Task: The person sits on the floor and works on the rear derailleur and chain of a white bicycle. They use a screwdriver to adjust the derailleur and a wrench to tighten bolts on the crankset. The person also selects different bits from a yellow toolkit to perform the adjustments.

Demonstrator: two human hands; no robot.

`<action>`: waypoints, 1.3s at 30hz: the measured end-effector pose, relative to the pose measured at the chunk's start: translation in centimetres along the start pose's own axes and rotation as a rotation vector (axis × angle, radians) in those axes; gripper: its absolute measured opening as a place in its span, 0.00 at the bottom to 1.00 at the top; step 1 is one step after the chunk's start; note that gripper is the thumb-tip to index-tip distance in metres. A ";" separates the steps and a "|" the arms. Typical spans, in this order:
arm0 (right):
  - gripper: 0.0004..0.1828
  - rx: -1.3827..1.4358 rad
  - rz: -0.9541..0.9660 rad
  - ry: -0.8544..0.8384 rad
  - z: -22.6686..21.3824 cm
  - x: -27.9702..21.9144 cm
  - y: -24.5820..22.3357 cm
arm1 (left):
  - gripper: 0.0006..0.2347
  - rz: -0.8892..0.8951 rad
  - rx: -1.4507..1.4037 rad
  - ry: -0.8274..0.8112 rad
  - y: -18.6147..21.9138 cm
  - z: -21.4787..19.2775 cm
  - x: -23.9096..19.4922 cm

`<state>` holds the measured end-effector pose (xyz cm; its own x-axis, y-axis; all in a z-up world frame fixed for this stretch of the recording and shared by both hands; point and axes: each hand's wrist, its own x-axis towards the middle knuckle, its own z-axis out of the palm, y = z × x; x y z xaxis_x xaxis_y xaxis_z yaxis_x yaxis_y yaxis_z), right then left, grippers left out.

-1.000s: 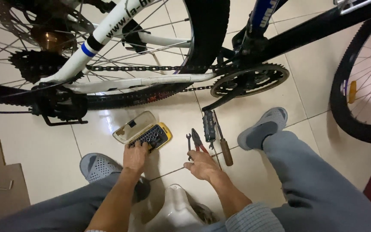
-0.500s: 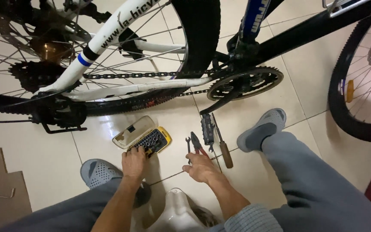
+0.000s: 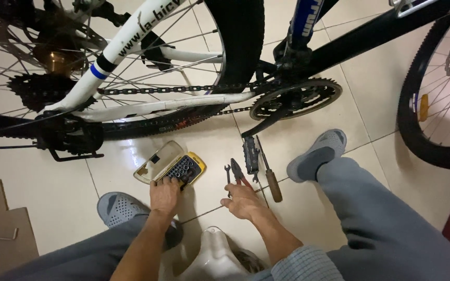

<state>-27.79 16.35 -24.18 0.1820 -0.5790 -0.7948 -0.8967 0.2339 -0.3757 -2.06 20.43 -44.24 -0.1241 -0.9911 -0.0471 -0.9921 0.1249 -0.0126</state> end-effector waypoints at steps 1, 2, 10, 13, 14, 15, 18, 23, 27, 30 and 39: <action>0.30 0.000 -0.009 -0.005 0.2 0.2 0.2 | 0.08 -0.007 0.018 -0.030 0.0 -0.1 0.0; 0.30 -0.001 -0.019 -0.009 0.3 0.4 0.3 | 0.10 -0.013 0.036 -0.060 0.0 -0.2 0.0; 0.30 -0.039 -0.039 -0.008 -1.4 -1.7 -2.0 | 0.08 -0.144 -0.111 -0.123 1.8 -6.2 1.6; 0.30 -0.023 -0.059 -0.006 -2.3 -2.6 -3.3 | 0.08 -0.181 -0.260 -0.052 3.8 -10.6 4.2; 0.30 -0.001 -0.063 -0.011 -2.4 -2.8 -3.5 | 0.09 -0.192 -0.338 0.019 4.7 -12.4 5.0; 0.30 -0.005 -0.071 -0.012 -2.7 -3.5 -4.2 | 0.09 -0.200 -0.334 0.024 5.2 -13.0 5.4; 0.29 -0.027 -0.057 -0.009 -3.2 -4.9 -5.4 | 0.13 -0.214 -0.663 -0.124 6.3 -15.7 6.5; 0.33 0.013 -0.064 0.024 -2.5 -4.7 -4.7 | 0.16 -0.246 -0.826 -0.368 7.4 -16.4 6.4; 0.33 0.003 -0.065 -0.003 -2.8 -6.2 -5.9 | 0.17 -0.236 -0.835 -0.335 6.6 -15.6 5.1; 0.31 -0.074 -0.011 -0.003 -3.8 -8.4 -7.9 | 0.15 -0.238 -0.817 -0.305 5.4 -15.0 5.1; 0.31 -0.061 -0.042 0.030 -1.4 -4.6 -3.9 | 0.08 -0.754 -0.593 -0.328 -1.9 -8.5 1.3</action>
<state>-25.72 17.03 -18.35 0.2082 -0.6107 -0.7640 -0.9116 0.1619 -0.3779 -0.46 18.51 -35.81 0.4612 -0.7297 -0.5048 -0.6700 -0.6594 0.3410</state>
